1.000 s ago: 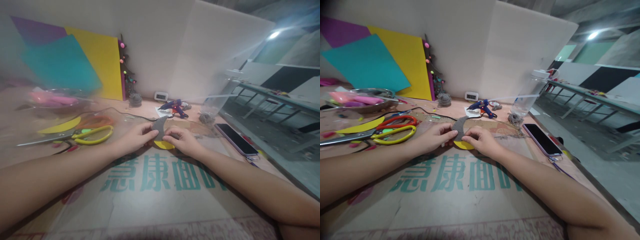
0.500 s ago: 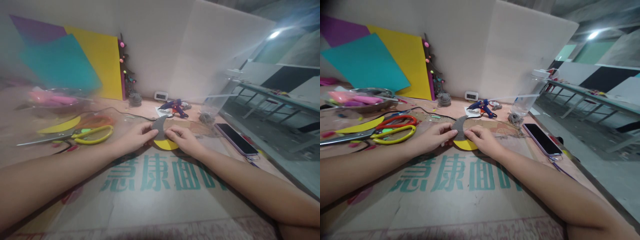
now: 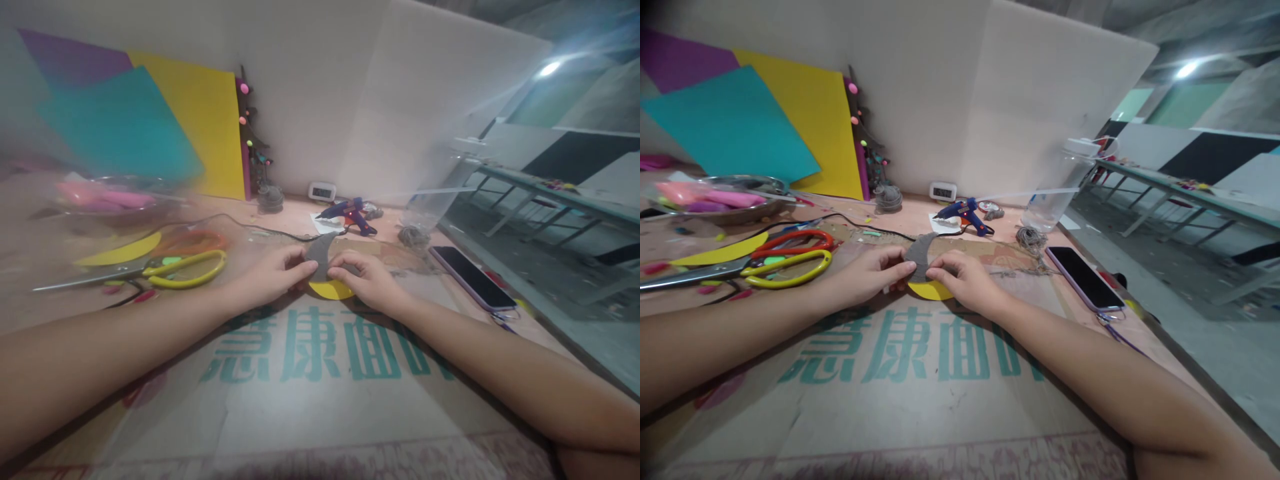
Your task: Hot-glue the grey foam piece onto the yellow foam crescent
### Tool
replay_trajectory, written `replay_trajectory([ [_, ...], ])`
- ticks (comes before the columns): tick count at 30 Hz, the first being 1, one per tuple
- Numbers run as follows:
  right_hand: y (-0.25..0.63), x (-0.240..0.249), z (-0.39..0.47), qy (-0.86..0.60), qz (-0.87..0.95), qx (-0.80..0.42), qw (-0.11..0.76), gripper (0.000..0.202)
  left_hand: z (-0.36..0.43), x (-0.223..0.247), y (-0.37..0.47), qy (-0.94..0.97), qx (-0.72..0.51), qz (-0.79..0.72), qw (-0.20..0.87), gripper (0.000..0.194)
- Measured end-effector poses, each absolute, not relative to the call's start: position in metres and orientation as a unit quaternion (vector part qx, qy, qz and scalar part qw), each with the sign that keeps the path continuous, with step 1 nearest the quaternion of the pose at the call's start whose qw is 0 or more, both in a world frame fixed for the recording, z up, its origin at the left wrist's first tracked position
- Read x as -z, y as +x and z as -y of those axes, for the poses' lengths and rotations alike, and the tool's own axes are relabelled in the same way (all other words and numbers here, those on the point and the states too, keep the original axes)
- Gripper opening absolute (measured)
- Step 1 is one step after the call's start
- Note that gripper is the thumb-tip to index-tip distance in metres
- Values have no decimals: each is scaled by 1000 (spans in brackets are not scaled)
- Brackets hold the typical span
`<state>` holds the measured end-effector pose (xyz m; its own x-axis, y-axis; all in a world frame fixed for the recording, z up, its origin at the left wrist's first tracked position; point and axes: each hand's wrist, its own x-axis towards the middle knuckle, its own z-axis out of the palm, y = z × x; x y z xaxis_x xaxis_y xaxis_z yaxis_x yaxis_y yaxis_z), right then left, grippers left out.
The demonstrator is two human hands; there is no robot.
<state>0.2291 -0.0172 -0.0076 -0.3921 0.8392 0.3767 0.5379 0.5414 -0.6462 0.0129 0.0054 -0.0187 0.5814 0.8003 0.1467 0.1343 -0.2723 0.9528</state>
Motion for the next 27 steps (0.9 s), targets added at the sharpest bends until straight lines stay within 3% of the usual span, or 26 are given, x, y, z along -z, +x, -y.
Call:
replay_trajectory([
  [14, 228, 5, 19, -439, 808, -212, 331, 15, -4, 18, 13, 729, -329, -320, 507, 30],
  [22, 226, 2, 21, -438, 762, -303, 369, 33, -4, 14, 15, 719, -329, -322, 521, 28],
  [27, 224, 1, 21, -461, 773, -268, 345, 21, -3, 11, 14, 726, -321, -326, 514, 28],
])
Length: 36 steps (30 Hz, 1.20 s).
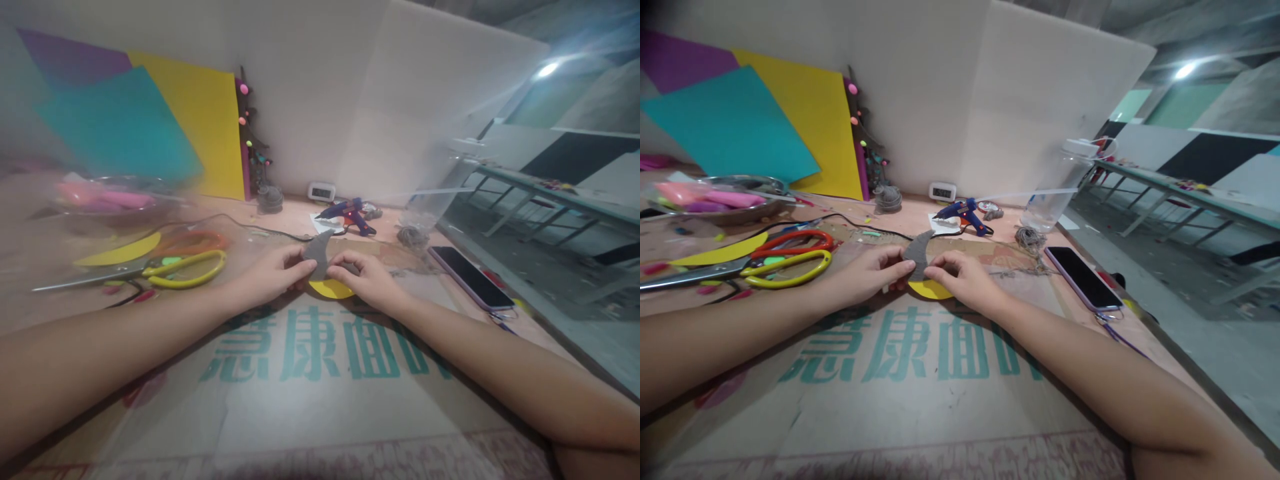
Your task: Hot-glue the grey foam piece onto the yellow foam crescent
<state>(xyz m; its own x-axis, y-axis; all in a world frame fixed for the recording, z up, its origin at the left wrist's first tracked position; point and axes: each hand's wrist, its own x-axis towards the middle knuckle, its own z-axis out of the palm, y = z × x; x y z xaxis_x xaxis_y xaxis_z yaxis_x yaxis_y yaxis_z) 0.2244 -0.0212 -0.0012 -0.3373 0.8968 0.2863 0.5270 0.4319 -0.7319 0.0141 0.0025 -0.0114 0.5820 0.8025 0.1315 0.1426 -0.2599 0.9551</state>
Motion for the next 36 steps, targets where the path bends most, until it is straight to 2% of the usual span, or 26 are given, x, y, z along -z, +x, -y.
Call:
replay_trajectory([
  [4, 224, 2, 21, -462, 784, -240, 338, 16, -2, 13, 14, 725, -320, -323, 516, 28],
  [25, 228, 6, 19, -441, 806, -208, 334, 17, -3, 14, 13, 742, -324, -330, 485, 30],
  [36, 226, 1, 20, -455, 756, -296, 366, 30, -6, 16, 13, 728, -331, -324, 505, 30],
])
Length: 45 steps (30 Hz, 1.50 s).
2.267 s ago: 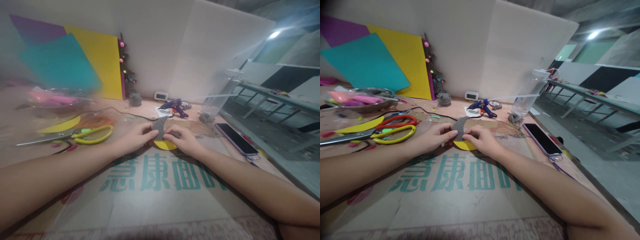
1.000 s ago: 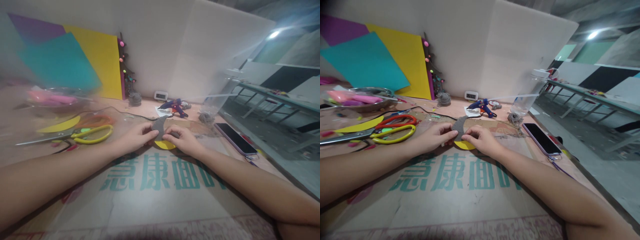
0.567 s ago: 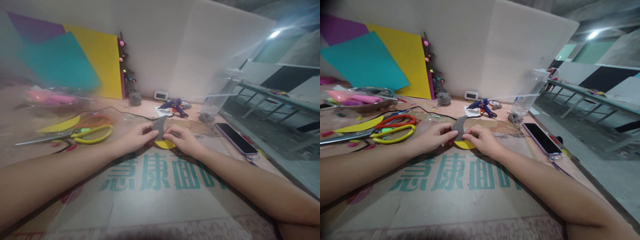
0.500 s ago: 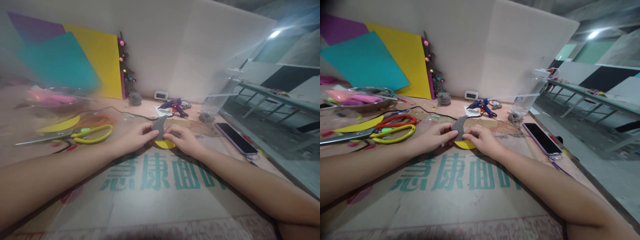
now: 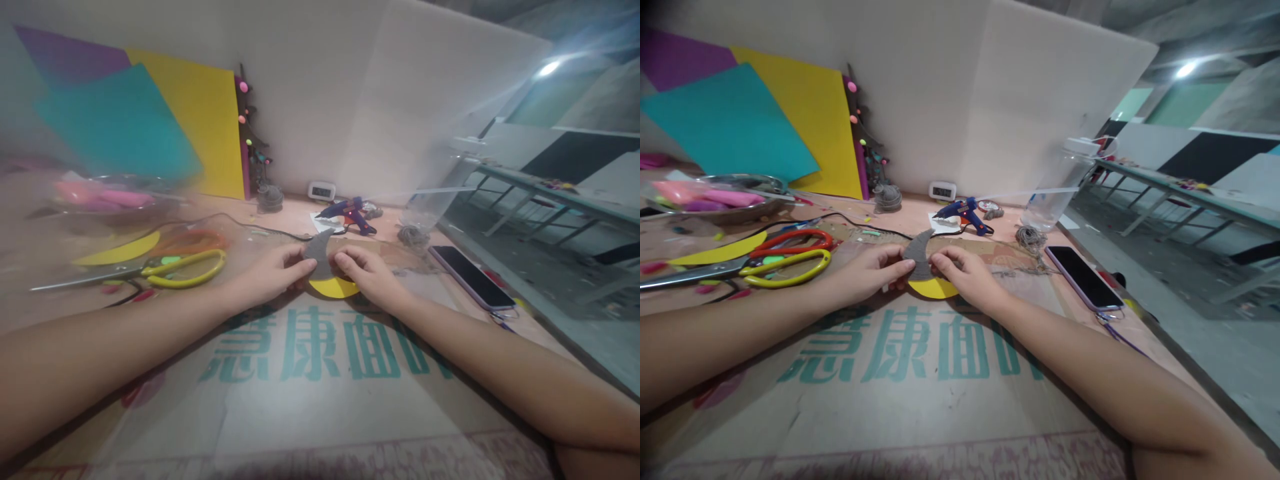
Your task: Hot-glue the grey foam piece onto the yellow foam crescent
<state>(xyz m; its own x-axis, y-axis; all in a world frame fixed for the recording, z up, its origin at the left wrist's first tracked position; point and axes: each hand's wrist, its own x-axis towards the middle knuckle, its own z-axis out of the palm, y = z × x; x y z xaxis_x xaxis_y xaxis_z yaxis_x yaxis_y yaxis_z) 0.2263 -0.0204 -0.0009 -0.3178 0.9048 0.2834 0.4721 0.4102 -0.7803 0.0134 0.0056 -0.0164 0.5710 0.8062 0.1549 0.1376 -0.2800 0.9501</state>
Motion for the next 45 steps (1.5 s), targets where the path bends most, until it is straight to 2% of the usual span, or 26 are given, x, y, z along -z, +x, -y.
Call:
replay_trajectory([
  [6, 225, 1, 20, -465, 777, -241, 350, 16, -4, 16, 13, 728, -326, -328, 506, 30],
  [14, 227, 3, 20, -454, 789, -231, 343, 18, -5, 18, 13, 725, -326, -325, 512, 30],
  [20, 226, 1, 22, -454, 769, -277, 356, 31, -5, 16, 14, 731, -331, -324, 501, 28],
  [26, 225, 1, 20, -456, 778, -251, 352, 15, -5, 17, 14, 727, -329, -319, 512, 29],
  [33, 226, 2, 20, -451, 791, -230, 343, 18, -4, 17, 13, 726, -321, -325, 514, 30],
  [40, 224, 1, 20, -457, 774, -263, 351, 21, -5, 17, 13, 739, -330, -318, 494, 30],
  [45, 225, 2, 19, -452, 782, -247, 350, 17, -4, 16, 13, 733, -325, -322, 502, 30],
])
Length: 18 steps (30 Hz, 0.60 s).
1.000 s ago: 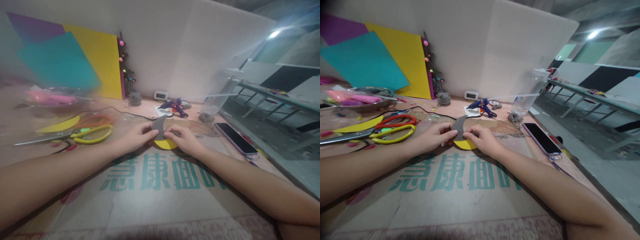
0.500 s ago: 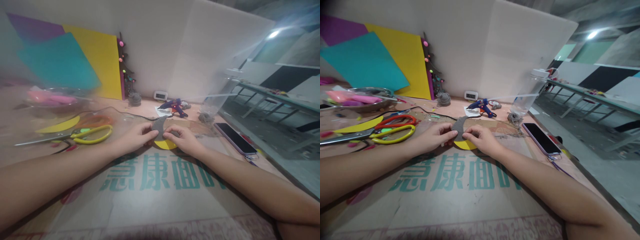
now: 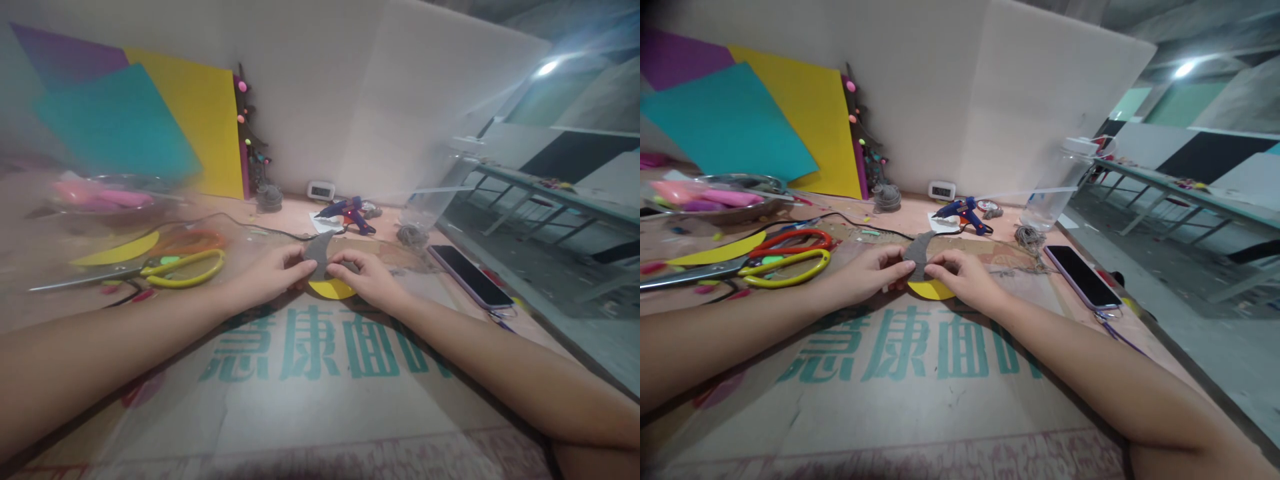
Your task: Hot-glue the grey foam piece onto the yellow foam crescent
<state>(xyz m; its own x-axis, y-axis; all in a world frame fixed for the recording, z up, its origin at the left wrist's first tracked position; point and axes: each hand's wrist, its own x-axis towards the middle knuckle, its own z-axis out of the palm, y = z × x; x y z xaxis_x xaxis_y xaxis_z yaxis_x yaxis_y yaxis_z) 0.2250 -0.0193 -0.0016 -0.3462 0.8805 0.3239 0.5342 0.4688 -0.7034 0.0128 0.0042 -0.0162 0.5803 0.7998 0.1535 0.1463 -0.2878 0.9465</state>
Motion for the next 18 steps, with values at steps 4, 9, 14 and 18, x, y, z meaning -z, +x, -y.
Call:
replay_trajectory([
  [4, 226, 3, 19, -455, 790, -231, 340, 16, -4, 17, 13, 736, -316, -325, 503, 30],
  [9, 226, 3, 19, -449, 797, -223, 337, 16, -4, 16, 13, 740, -308, -330, 499, 30],
  [14, 225, 2, 20, -447, 793, -233, 342, 17, -5, 16, 13, 742, -312, -329, 493, 31],
  [18, 226, 1, 21, -448, 784, -257, 344, 25, -4, 15, 13, 750, -318, -328, 478, 30],
])
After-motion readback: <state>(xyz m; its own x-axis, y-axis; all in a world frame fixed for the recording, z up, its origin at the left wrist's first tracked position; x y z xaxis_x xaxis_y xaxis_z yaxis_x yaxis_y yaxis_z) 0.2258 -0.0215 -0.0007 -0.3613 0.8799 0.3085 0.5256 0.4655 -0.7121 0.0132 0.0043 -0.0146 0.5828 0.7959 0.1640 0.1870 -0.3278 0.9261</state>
